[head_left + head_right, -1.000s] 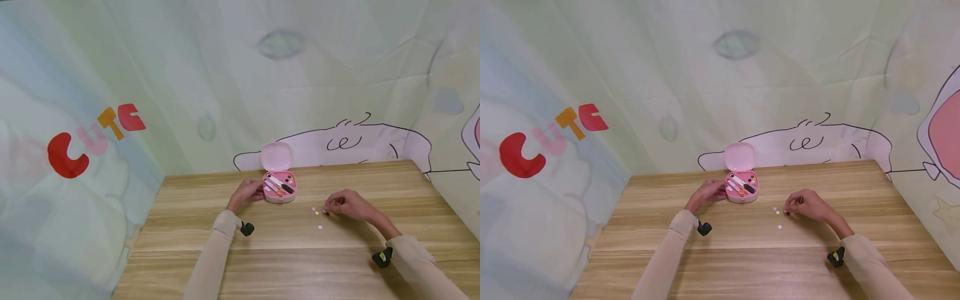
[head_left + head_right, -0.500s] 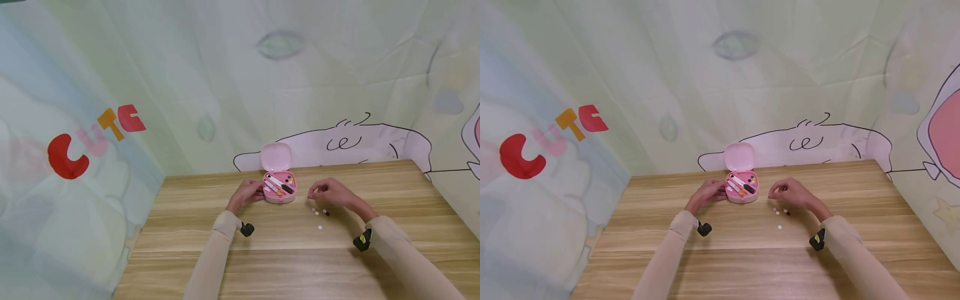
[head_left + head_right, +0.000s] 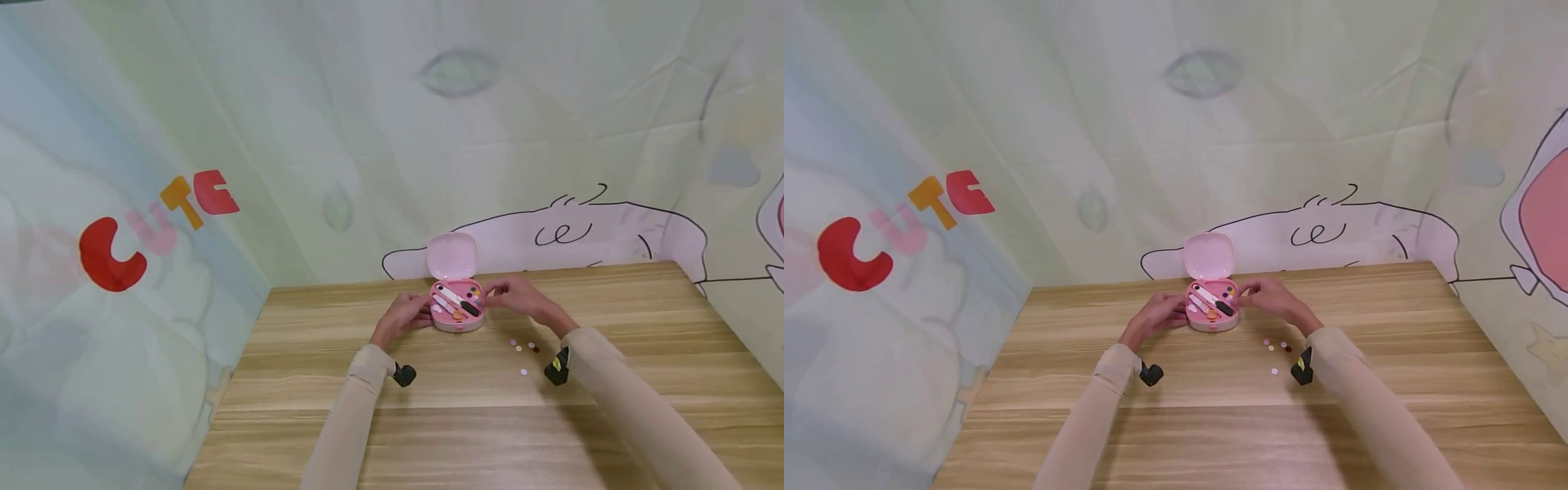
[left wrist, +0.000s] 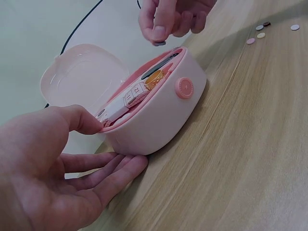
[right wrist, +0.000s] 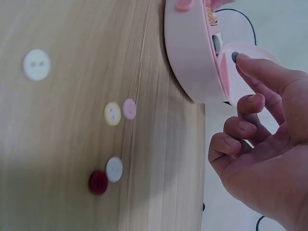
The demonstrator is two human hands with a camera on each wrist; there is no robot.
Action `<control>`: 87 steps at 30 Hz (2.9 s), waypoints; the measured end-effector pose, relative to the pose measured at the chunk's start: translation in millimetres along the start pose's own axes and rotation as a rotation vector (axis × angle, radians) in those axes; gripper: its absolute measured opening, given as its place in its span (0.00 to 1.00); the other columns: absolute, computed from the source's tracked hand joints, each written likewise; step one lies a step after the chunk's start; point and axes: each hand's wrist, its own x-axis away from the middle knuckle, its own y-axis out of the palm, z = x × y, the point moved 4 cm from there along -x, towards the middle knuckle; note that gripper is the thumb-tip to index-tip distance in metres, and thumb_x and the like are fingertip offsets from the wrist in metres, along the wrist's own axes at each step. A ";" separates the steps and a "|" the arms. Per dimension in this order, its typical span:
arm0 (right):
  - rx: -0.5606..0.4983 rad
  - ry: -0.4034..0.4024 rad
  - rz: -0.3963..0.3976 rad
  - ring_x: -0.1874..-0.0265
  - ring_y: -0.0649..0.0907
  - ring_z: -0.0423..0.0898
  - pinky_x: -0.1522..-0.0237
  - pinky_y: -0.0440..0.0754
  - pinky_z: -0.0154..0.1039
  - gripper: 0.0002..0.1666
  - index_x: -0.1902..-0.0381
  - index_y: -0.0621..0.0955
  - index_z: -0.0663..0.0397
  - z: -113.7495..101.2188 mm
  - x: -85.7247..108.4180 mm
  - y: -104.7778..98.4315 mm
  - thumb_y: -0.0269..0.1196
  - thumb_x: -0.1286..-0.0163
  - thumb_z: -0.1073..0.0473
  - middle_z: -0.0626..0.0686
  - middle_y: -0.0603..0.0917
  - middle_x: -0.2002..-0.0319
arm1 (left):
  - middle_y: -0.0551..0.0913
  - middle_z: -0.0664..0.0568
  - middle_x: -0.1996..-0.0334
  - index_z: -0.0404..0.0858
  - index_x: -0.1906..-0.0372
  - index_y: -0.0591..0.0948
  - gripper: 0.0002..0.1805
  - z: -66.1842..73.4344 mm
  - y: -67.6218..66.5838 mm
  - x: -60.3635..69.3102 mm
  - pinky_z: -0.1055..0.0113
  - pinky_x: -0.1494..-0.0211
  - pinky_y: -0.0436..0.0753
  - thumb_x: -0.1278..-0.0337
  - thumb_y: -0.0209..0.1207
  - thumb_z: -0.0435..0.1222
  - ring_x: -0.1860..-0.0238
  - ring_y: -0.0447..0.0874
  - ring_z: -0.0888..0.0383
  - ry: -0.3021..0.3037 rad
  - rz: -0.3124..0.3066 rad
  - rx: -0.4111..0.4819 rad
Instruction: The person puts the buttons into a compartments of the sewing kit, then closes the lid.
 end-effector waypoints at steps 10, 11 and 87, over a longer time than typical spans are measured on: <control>-0.016 0.069 0.025 0.59 0.73 0.51 0.63 0.71 0.41 0.13 0.52 0.89 0.56 -4.4 -27.1 7.3 0.68 0.28 0.54 0.54 0.79 0.61 | 0.83 0.44 0.61 0.25 0.48 0.82 0.16 -0.7 -1.0 -1.6 0.65 0.53 0.89 0.26 0.55 0.36 0.65 0.83 0.58 0.012 0.004 0.016; -0.023 0.080 0.035 0.59 0.73 0.51 0.63 0.72 0.41 0.13 0.53 0.89 0.56 -4.3 -28.8 7.8 0.68 0.28 0.54 0.54 0.80 0.60 | 0.83 0.44 0.61 0.25 0.48 0.82 0.16 -0.6 -0.8 -1.5 0.65 0.53 0.89 0.26 0.54 0.36 0.65 0.83 0.58 0.012 0.004 0.016; 0.190 -0.078 0.159 0.80 0.71 0.38 0.79 0.67 0.32 0.09 0.59 0.90 0.51 63.1 111.5 -14.8 0.76 0.38 0.58 0.44 0.74 0.79 | 0.83 0.42 0.55 0.26 0.43 0.79 0.19 -0.6 -0.1 1.3 0.59 0.45 0.87 0.23 0.54 0.38 0.60 0.84 0.55 -0.018 0.002 0.000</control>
